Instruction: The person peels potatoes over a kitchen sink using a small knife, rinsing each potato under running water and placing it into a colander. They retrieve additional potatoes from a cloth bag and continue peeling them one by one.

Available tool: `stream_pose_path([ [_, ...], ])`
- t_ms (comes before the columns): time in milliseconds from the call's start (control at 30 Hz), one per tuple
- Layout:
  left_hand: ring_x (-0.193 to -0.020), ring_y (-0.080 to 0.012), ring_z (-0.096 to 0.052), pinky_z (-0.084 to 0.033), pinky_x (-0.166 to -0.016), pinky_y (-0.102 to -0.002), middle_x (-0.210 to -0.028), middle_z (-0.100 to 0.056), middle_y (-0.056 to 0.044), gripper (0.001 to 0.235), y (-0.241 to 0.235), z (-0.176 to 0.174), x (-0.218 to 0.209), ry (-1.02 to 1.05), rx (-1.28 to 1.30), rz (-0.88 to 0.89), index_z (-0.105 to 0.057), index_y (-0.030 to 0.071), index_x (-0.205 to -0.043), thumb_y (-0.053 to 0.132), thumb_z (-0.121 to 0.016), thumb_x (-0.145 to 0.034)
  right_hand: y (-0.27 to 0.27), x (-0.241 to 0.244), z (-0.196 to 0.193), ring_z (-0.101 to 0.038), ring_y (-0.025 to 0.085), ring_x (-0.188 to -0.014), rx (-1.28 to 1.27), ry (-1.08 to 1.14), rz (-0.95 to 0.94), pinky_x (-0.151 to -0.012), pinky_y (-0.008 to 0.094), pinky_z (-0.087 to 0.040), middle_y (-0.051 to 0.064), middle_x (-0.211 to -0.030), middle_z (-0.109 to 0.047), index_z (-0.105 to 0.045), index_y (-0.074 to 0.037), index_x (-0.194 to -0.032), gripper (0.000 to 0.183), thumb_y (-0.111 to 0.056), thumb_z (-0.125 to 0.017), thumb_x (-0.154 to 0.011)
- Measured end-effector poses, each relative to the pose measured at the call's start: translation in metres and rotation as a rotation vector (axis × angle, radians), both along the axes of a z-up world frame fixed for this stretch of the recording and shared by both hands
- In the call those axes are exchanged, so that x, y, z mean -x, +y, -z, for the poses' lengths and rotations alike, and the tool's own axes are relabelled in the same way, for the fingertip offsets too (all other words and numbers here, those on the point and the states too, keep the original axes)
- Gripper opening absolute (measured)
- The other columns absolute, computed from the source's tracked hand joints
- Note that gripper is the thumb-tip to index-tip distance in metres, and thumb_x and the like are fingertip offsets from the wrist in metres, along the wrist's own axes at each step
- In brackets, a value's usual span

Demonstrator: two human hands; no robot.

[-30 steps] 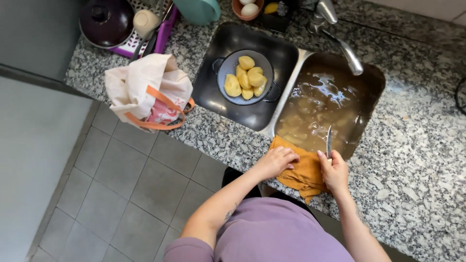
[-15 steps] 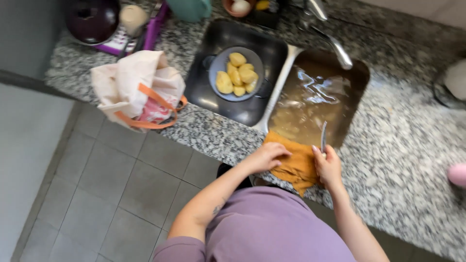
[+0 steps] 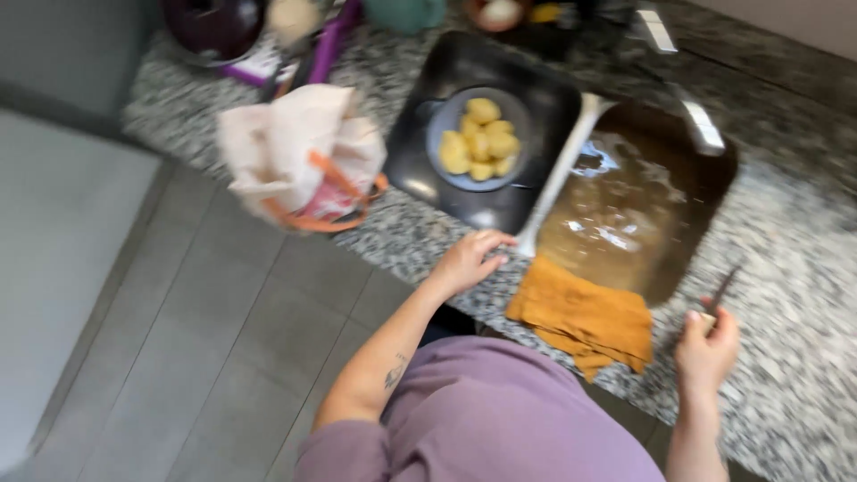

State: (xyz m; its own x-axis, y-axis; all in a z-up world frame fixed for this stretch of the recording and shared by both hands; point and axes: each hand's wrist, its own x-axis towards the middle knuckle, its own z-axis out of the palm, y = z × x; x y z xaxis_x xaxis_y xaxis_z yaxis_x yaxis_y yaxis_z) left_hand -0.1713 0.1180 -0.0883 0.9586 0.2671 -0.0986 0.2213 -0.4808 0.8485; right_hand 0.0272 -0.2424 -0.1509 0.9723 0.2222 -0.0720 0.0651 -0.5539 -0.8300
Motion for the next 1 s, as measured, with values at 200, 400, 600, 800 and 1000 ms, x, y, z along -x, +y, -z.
stream_pose_path([
  [200,-0.084,-0.0286,-0.057,-0.044,-0.076,-0.041,-0.085,-0.061,-0.009,0.021,0.129,-0.024,0.076,-0.114,-0.600,-0.414,-0.060,0.008,-0.091,0.002,-0.050,-0.075,0.071,0.035,-0.017,-0.046,0.008,-0.069,-0.201,0.095,0.023,-0.056,0.020,-0.041,0.003,-0.125,-0.056,-0.042,-0.005,-0.121,0.023,-0.010,-0.051,-0.101],
  [400,-0.085,-0.0261,-0.057,-0.047,-0.072,-0.036,-0.095,-0.059,-0.010,0.025,0.189,-0.169,0.141,-0.340,-1.063,-0.821,-0.056,0.003,-0.098,-0.012,-0.044,-0.083,0.187,0.069,-0.073,-0.060,0.011,-0.088,-0.072,0.116,-0.076,-0.079,0.022,-0.043,0.005,-0.091,-0.063,-0.048,-0.014,-0.093,0.022,-0.024,-0.065,-0.102],
  [600,-0.088,-0.0410,-0.061,-0.045,-0.076,-0.058,-0.086,-0.060,-0.016,0.016,0.221,-0.097,0.119,0.358,-0.772,-0.468,-0.059,0.001,-0.088,0.000,-0.061,-0.072,0.374,0.107,-0.107,-0.062,0.024,-0.072,-0.224,0.424,-0.511,-0.057,0.033,-0.048,0.021,-0.089,-0.064,-0.054,-0.002,-0.106,0.042,-0.031,-0.075,-0.084],
  [800,-0.091,-0.0328,-0.064,-0.046,-0.080,-0.048,-0.114,-0.059,-0.005,0.045,0.204,-0.076,0.128,0.352,-0.617,0.210,-0.058,0.019,-0.110,0.023,-0.073,-0.068,0.511,0.155,-0.083,-0.061,0.014,-0.057,-0.191,0.406,-0.614,-0.039,0.022,-0.049,0.007,-0.076,-0.066,-0.042,-0.010,-0.090,0.051,-0.017,-0.086,-0.066],
  [1000,-0.072,-0.0416,-0.066,-0.053,-0.064,-0.052,-0.094,-0.055,-0.014,0.050,0.258,-0.076,0.184,0.582,-0.585,-0.198,-0.056,0.004,-0.095,0.051,-0.063,-0.078,0.499,0.128,-0.109,-0.058,0.012,-0.061,-0.106,0.151,-0.578,-0.053,0.023,-0.048,-0.001,-0.072,-0.059,-0.043,-0.016,-0.084,0.031,-0.003,-0.068,-0.070],
])
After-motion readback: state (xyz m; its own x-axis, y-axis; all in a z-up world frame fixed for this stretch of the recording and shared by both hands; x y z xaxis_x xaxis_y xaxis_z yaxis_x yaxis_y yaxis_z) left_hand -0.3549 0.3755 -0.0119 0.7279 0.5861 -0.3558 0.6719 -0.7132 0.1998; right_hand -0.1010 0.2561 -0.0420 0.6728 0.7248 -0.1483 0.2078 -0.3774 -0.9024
